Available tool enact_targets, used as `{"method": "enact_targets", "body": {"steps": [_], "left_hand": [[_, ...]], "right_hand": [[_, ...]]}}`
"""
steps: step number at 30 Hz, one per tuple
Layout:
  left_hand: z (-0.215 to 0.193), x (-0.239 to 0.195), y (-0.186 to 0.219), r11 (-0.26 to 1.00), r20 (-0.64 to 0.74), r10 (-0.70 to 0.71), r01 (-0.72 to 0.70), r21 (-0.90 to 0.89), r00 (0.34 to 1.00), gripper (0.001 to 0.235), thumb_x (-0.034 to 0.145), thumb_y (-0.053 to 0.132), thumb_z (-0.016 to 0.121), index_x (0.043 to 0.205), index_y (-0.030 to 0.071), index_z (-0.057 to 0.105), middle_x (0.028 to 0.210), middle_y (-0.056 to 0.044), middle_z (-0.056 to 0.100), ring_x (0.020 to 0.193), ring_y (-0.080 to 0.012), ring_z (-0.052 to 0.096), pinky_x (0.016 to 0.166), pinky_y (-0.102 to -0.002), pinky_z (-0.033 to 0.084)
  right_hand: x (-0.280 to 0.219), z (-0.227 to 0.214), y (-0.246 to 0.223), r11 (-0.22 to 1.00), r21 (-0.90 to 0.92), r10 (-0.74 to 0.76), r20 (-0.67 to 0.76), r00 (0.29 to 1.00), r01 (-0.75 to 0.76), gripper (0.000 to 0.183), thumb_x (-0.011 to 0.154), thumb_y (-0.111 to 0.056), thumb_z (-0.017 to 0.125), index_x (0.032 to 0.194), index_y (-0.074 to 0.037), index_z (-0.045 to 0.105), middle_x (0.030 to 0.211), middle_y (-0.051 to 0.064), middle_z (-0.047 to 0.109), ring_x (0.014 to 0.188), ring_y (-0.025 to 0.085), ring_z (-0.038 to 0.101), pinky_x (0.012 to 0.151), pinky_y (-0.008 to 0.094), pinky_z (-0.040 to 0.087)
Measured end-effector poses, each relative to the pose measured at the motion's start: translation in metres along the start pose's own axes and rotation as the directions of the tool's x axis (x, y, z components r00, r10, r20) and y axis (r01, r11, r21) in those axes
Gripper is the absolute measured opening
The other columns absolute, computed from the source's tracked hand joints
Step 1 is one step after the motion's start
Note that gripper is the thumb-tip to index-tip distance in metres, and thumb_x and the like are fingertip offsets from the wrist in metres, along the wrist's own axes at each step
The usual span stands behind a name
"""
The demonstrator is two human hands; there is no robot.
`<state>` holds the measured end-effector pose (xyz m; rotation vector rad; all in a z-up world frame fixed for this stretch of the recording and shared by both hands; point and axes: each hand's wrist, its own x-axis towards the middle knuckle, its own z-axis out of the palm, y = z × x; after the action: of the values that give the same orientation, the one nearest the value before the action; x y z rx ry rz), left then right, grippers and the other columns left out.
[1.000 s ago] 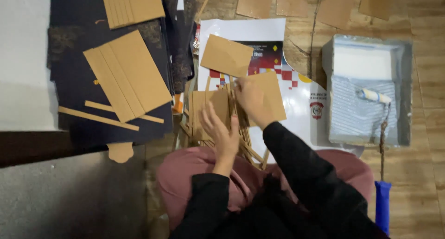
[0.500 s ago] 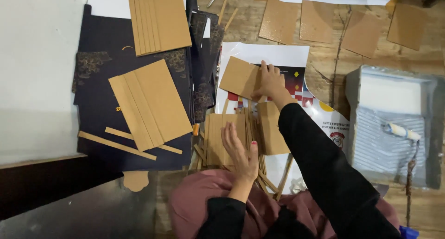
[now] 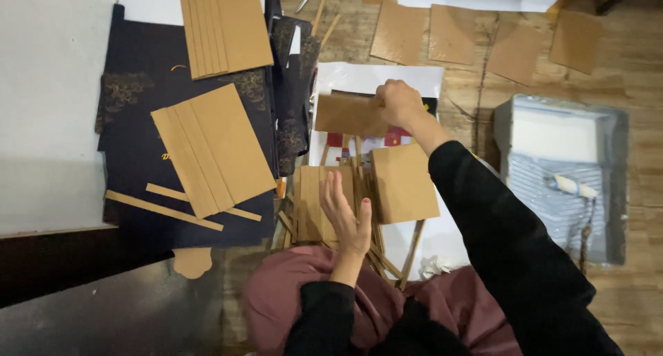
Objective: Applying glue to small cardboard pieces using a paint roller.
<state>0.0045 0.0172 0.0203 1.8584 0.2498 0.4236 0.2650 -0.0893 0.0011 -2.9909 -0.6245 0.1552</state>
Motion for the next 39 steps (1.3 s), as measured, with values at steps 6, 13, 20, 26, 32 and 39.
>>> {"method": "enact_targets", "body": {"steps": [6, 13, 20, 26, 32, 39], "left_hand": [[0.003, -0.009, -0.015, 0.994, -0.022, 0.081, -0.08, 0.075, 0.996, 0.071, 0.085, 0.049, 0.043, 0.139, 0.007, 0.025, 0.138, -0.019, 0.022, 0.127, -0.0442, 0.012, 0.102, -0.058, 0.006], [0.008, -0.024, -0.021, 0.95, -0.008, 0.262, -0.256, 0.181, 0.965, 0.066, 0.083, 0.041, 0.052, 0.133, 0.002, 0.033, 0.129, -0.021, 0.033, 0.121, -0.0435, 0.027, 0.101, -0.056, 0.017], [0.003, -0.052, -0.009, 0.91, 0.291, 0.299, -0.363, 0.201, 0.909, 0.059, 0.079, 0.022, 0.057, 0.131, 0.003, 0.038, 0.118, -0.021, 0.045, 0.108, -0.0395, 0.045, 0.091, -0.05, 0.035], [0.007, -0.068, -0.025, 0.863, 0.522, 0.098, -0.333, 0.379, 0.847, 0.061, 0.074, 0.017, 0.062, 0.13, 0.01, 0.039, 0.115, -0.015, 0.048, 0.098, -0.0347, 0.056, 0.079, -0.044, 0.047], [0.006, -0.074, -0.02, 0.875, 0.542, -0.037, -0.234, 0.423, 0.84, 0.063, 0.076, 0.015, 0.063, 0.132, 0.008, 0.033, 0.111, -0.016, 0.052, 0.098, -0.0341, 0.058, 0.077, -0.043, 0.051], [0.031, -0.06, -0.08, 0.961, 0.431, -0.249, 0.166, 0.22, 0.868, 0.074, 0.068, 0.023, 0.071, 0.131, 0.012, 0.034, 0.078, -0.002, 0.068, 0.075, -0.0218, 0.066, 0.065, -0.031, 0.053]], "right_hand": [[-0.088, -0.051, 0.018, 0.958, 0.235, 0.169, -0.012, 0.986, -0.162, 0.025, 0.078, -0.025, 0.062, 0.102, -0.017, 0.06, 0.091, 0.009, 0.062, 0.092, 0.028, 0.06, 0.073, 0.042, 0.051], [-0.219, 0.01, 0.039, 0.19, 0.952, 0.516, 0.11, 0.849, -0.238, 0.011, 0.066, -0.002, 0.055, 0.076, 0.001, 0.056, 0.056, 0.011, 0.051, 0.043, 0.021, 0.054, 0.041, 0.033, 0.048], [-0.273, 0.046, -0.003, -0.027, 0.93, 0.678, 0.286, 0.677, -0.366, 0.044, 0.072, -0.006, 0.062, 0.11, 0.007, 0.046, 0.076, 0.015, 0.056, 0.054, 0.023, 0.061, 0.045, 0.033, 0.055], [-0.276, 0.045, 0.0, 0.484, 0.697, 0.687, 0.071, 0.723, -0.529, 0.04, 0.074, -0.028, 0.064, 0.106, -0.004, 0.056, 0.087, 0.012, 0.058, 0.083, 0.032, 0.062, 0.069, 0.044, 0.052], [-0.31, 0.024, 0.014, 0.642, 0.607, 0.623, -0.056, 0.78, -0.469, 0.038, 0.08, -0.028, 0.061, 0.11, -0.005, 0.059, 0.098, 0.017, 0.056, 0.093, 0.037, 0.059, 0.076, 0.047, 0.05], [-0.428, -0.006, 0.137, 0.735, 0.313, 0.677, -0.389, 0.625, -0.602, 0.039, 0.081, -0.018, 0.067, 0.115, 0.0, 0.059, 0.097, 0.021, 0.056, 0.093, 0.039, 0.056, 0.076, 0.048, 0.047]]}}
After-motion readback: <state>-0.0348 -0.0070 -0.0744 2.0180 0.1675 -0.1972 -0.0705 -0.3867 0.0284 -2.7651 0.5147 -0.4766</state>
